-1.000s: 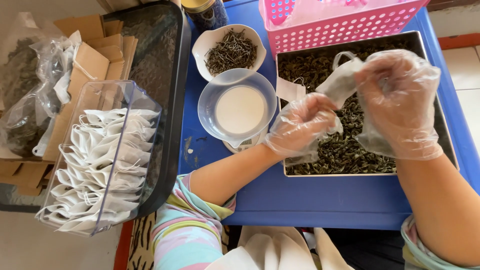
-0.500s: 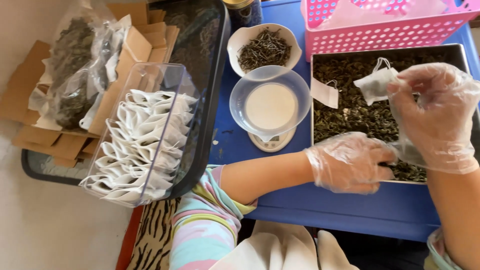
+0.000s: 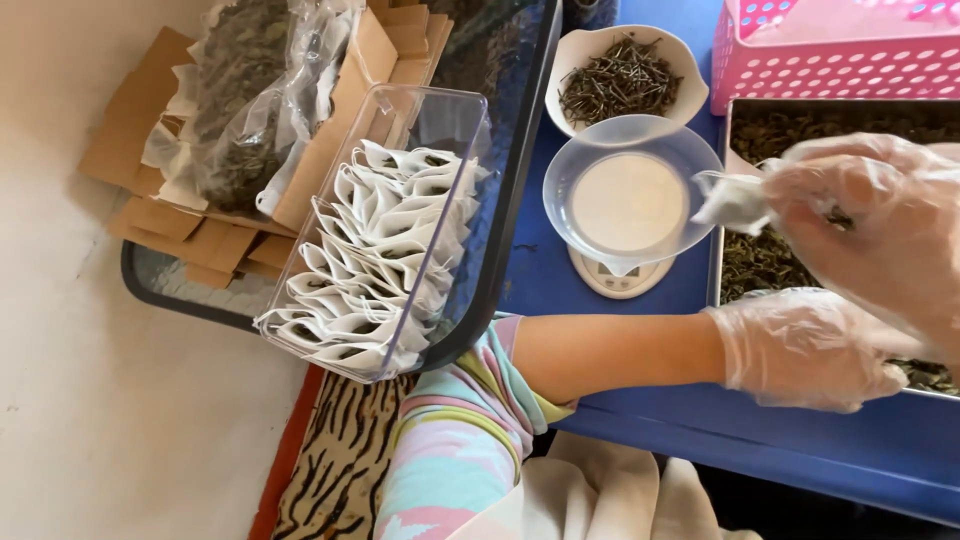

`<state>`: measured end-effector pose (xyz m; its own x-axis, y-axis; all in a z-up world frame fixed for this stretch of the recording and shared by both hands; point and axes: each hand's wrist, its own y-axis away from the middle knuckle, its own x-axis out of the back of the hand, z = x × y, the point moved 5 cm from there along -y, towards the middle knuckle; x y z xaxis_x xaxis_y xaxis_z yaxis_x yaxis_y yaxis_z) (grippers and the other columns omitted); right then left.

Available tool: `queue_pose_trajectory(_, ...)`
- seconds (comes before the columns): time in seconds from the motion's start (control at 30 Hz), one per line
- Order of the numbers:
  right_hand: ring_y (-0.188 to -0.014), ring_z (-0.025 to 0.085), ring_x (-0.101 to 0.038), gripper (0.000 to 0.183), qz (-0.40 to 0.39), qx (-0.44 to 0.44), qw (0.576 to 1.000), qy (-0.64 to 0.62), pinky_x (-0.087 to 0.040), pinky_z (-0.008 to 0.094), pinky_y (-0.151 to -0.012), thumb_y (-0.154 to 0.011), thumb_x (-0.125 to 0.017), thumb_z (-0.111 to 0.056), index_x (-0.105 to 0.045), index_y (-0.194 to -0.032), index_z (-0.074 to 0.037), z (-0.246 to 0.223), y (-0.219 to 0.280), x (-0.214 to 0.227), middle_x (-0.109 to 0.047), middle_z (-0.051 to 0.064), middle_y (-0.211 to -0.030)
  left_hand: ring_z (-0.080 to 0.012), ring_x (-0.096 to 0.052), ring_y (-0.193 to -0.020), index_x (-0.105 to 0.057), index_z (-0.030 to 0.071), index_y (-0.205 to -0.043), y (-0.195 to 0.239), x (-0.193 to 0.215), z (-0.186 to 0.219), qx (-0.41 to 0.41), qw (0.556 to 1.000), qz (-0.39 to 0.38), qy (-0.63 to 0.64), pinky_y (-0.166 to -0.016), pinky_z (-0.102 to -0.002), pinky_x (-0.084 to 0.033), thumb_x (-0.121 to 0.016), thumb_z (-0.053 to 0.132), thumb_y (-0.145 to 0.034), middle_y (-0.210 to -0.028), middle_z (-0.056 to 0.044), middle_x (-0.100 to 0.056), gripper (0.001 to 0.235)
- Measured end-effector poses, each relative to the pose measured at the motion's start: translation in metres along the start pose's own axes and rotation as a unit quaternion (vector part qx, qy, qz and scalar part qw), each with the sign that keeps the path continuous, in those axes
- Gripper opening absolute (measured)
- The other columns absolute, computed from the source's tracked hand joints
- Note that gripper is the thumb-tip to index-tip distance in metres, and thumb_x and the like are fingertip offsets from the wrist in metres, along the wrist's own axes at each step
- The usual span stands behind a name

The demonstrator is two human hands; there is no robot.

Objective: Filling small tea bags with loose tea leaves, weighing them on a digital scale, and organizing them into a container.

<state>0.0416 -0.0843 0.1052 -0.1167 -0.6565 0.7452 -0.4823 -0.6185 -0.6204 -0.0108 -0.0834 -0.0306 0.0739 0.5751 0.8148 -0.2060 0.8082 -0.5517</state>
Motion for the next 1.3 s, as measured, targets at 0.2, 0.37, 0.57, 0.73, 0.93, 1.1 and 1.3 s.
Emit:
queue_pose_trajectory(0.2,-0.105,0.026,-0.077,0.010,-0.039,0.038,0.997,0.059,-0.061,0.041,-0.080,-0.100,-0.072,-0.012,-0.079,-0.104,-0.007,-0.003,-0.037,-0.044,-0.080,0.011,-0.114,-0.0321,-0.077,-0.091,-0.067,0.012,-0.099,-0.001,0.005,-0.006,-0.002,1.000,0.015,0.015,-0.086,-0.045,-0.064,-0.062,0.016,-0.085,-0.102,-0.011,-0.076,0.015)
queue_pose_trajectory(0.37,-0.118,0.016,-0.070,0.047,-0.170,-0.160,0.949,0.212,-0.055,0.034,-0.079,-0.108,-0.051,-0.053,-0.076,-0.133,-0.022,0.037,-0.035,-0.052,-0.072,-0.002,-0.142,-0.0323,-0.073,-0.081,-0.071,0.012,-0.086,-0.001,0.019,-0.011,0.042,0.993,-0.007,0.112,-0.079,-0.049,-0.058,-0.058,0.041,-0.082,-0.085,-0.008,-0.077,0.031)
queue_pose_trajectory(0.57,-0.103,0.036,-0.067,0.028,-0.173,-0.373,0.912,0.006,-0.053,0.048,-0.095,-0.118,-0.051,-0.019,-0.069,-0.118,0.002,0.109,0.034,-0.092,-0.070,0.019,-0.107,-0.0332,-0.071,-0.115,-0.072,0.014,-0.111,-0.001,0.026,-0.007,0.062,0.993,-0.094,0.030,-0.108,-0.051,-0.052,-0.047,0.046,-0.092,-0.122,-0.013,-0.070,0.045)
queue_pose_trajectory(0.73,-0.064,0.010,-0.070,0.051,-0.400,-0.201,0.842,0.299,-0.061,0.025,-0.065,-0.111,-0.036,-0.055,-0.071,-0.090,-0.023,0.040,-0.019,-0.056,-0.072,-0.008,-0.073,-0.0341,-0.069,-0.114,-0.069,0.016,-0.114,0.000,0.027,-0.007,0.080,0.990,-0.119,0.014,-0.104,-0.053,-0.053,-0.046,0.047,-0.092,-0.119,-0.011,-0.072,0.044)
queue_pose_trajectory(0.93,-0.059,0.014,-0.065,0.043,-0.435,-0.196,0.834,0.277,-0.057,0.028,-0.057,-0.109,-0.042,-0.045,-0.067,-0.083,-0.021,0.038,-0.018,-0.062,-0.069,-0.005,-0.069,-0.0365,-0.069,-0.108,-0.071,0.015,-0.109,-0.004,0.029,-0.004,0.075,0.993,-0.090,0.027,-0.100,-0.054,-0.053,-0.049,0.046,-0.091,-0.111,-0.013,-0.074,0.042)
queue_pose_trajectory(1.1,-0.056,0.016,-0.058,0.045,-0.423,-0.235,0.841,0.240,-0.052,0.031,-0.055,-0.107,-0.045,-0.039,-0.062,-0.073,-0.015,0.033,-0.020,-0.058,-0.063,-0.001,-0.063,-0.0366,-0.069,-0.106,-0.071,0.014,-0.108,-0.004,0.030,-0.006,0.067,0.993,-0.093,0.033,-0.098,-0.055,-0.053,-0.049,0.045,-0.091,-0.109,-0.012,-0.074,0.041)
queue_pose_trajectory(1.3,-0.057,0.021,-0.061,0.053,-0.415,-0.234,0.845,0.243,-0.053,0.035,-0.057,-0.112,-0.038,-0.040,-0.061,-0.073,-0.012,0.033,-0.018,-0.059,-0.066,0.002,-0.064,-0.0367,-0.070,-0.104,-0.071,0.014,-0.106,-0.003,0.031,-0.006,0.072,0.993,-0.089,0.034,-0.095,-0.055,-0.053,-0.049,0.045,-0.091,-0.107,-0.012,-0.074,0.041)
